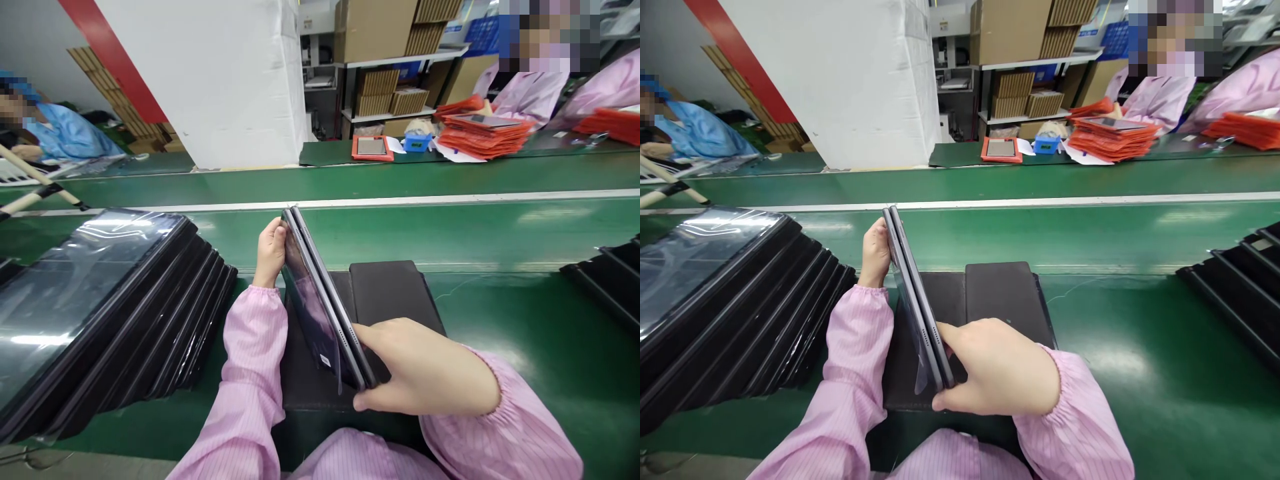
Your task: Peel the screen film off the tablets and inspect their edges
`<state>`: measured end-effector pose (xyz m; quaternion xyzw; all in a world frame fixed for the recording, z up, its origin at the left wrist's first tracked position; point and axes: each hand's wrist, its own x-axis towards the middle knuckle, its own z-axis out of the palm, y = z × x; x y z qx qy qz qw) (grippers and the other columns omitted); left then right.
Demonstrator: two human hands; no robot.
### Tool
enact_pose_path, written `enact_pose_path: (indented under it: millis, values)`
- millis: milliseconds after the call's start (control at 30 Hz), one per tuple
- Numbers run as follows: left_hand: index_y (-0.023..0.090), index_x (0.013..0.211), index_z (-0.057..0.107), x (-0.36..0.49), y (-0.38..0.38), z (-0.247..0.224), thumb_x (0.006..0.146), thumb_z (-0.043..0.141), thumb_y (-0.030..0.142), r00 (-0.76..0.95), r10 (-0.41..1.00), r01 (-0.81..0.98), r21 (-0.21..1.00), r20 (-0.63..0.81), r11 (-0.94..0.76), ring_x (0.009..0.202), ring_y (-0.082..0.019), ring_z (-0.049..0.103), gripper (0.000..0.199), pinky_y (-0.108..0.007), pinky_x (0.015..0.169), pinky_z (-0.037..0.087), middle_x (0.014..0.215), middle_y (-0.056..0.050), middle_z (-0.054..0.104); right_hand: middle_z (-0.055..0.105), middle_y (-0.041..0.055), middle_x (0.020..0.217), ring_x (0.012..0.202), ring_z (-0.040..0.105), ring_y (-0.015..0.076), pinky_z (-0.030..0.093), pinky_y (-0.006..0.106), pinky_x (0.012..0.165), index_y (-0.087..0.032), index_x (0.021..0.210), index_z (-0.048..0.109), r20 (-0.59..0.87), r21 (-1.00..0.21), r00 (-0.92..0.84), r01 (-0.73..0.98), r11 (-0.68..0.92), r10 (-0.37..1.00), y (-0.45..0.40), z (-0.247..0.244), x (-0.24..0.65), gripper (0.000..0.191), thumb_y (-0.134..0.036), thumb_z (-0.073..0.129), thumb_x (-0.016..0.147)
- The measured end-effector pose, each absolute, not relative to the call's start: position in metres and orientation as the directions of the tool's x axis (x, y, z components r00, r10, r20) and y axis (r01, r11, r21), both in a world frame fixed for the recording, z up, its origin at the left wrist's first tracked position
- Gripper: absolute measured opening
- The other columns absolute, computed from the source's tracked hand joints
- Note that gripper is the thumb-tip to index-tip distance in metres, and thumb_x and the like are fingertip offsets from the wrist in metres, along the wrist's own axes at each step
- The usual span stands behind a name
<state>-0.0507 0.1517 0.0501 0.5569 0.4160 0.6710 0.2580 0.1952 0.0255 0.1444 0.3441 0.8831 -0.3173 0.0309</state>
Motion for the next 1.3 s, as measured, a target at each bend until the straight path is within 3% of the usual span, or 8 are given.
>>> enact_pose_path:
  millis: [133, 267, 367, 500, 633, 967, 1300]
  values:
    - [0.022, 0.082, 0.063, -0.044, 0.149, 0.052, 0.078, 0.044, 0.082, -0.218, 0.815, 0.096, 0.843, 0.537, -0.53, 0.069, -0.017, 0.051, 0.064, -0.029, 0.066, 0.042, 0.08, -0.004, 0.058, 0.075, 0.0002, 0.093, 0.082, 0.072, 0.0224, 0.047, 0.03, 0.068, -0.019, 0.106, 0.062, -0.231, -0.644, -0.803, 0.549, 0.533, 0.549, 0.024, 0.147, 0.195, 0.046, -0.038, 0.083, 0.069]
    - [0.022, 0.087, 0.064, -0.035, 0.145, 0.057, 0.084, 0.043, 0.077, -0.194, 0.834, 0.054, 0.855, 0.516, -0.516, 0.081, -0.019, 0.055, 0.059, -0.029, 0.074, 0.044, 0.087, -0.005, 0.059, 0.075, 0.0001, 0.098, 0.087, 0.072, 0.0226, 0.048, 0.03, 0.073, -0.02, 0.107, 0.064, -0.229, -0.674, -0.802, 0.54, 0.504, 0.552, 0.023, 0.147, 0.195, 0.046, -0.037, 0.083, 0.069]
    - [0.023, 0.09, 0.064, -0.029, 0.144, 0.059, 0.088, 0.043, 0.072, -0.203, 0.845, 0.02, 0.865, 0.495, -0.502, 0.087, -0.019, 0.056, 0.054, -0.03, 0.082, 0.045, 0.089, -0.005, 0.06, 0.075, 0.0008, 0.102, 0.091, 0.071, 0.0222, 0.05, 0.03, 0.075, -0.019, 0.121, 0.061, -0.229, -0.685, -0.802, 0.535, 0.495, 0.551, 0.023, 0.147, 0.194, 0.057, -0.036, 0.083, 0.071]
    - [0.023, 0.087, 0.063, -0.021, 0.147, 0.058, 0.09, 0.043, 0.069, -0.252, 0.841, -0.052, 0.861, 0.479, -0.506, 0.088, -0.02, 0.057, 0.049, -0.033, 0.086, 0.046, 0.087, -0.004, 0.059, 0.074, 0.0032, 0.108, 0.097, 0.07, 0.0222, 0.051, 0.03, 0.082, -0.015, 0.15, 0.038, -0.197, -0.702, -0.816, 0.504, 0.503, 0.543, 0.023, 0.144, 0.193, 0.09, -0.032, 0.081, 0.073]
    - [0.024, 0.085, 0.061, -0.015, 0.147, 0.06, 0.092, 0.044, 0.065, -0.265, 0.82, -0.108, 0.83, 0.507, -0.548, 0.088, -0.02, 0.056, 0.046, -0.034, 0.087, 0.047, 0.084, -0.003, 0.057, 0.074, 0.0055, 0.11, 0.098, 0.069, 0.0236, 0.052, 0.034, 0.086, -0.013, 0.159, 0.015, -0.168, -0.706, -0.813, 0.494, 0.508, 0.557, 0.022, 0.14, 0.194, 0.109, -0.028, 0.08, 0.074]
    - [0.024, 0.082, 0.058, -0.01, 0.133, 0.073, 0.09, 0.044, 0.068, -0.264, 0.807, -0.106, 0.816, 0.528, -0.568, 0.091, -0.021, 0.056, 0.047, -0.036, 0.087, 0.048, 0.086, -0.004, 0.056, 0.075, 0.0072, 0.109, 0.095, 0.07, 0.0229, 0.052, 0.033, 0.085, -0.015, 0.161, 0.006, -0.138, -0.76, -0.835, 0.434, 0.483, 0.533, 0.022, 0.139, 0.194, 0.108, -0.026, 0.075, 0.078]
    - [0.024, 0.085, 0.058, -0.005, 0.119, 0.081, 0.09, 0.043, 0.069, -0.252, 0.79, -0.116, 0.793, 0.559, -0.598, 0.095, -0.022, 0.056, 0.048, -0.035, 0.088, 0.047, 0.085, -0.005, 0.055, 0.074, 0.0073, 0.109, 0.095, 0.069, 0.0234, 0.051, 0.034, 0.086, -0.011, 0.16, 0.009, -0.146, -0.759, -0.833, 0.44, 0.48, 0.533, 0.019, 0.139, 0.197, 0.106, -0.025, 0.075, 0.078]
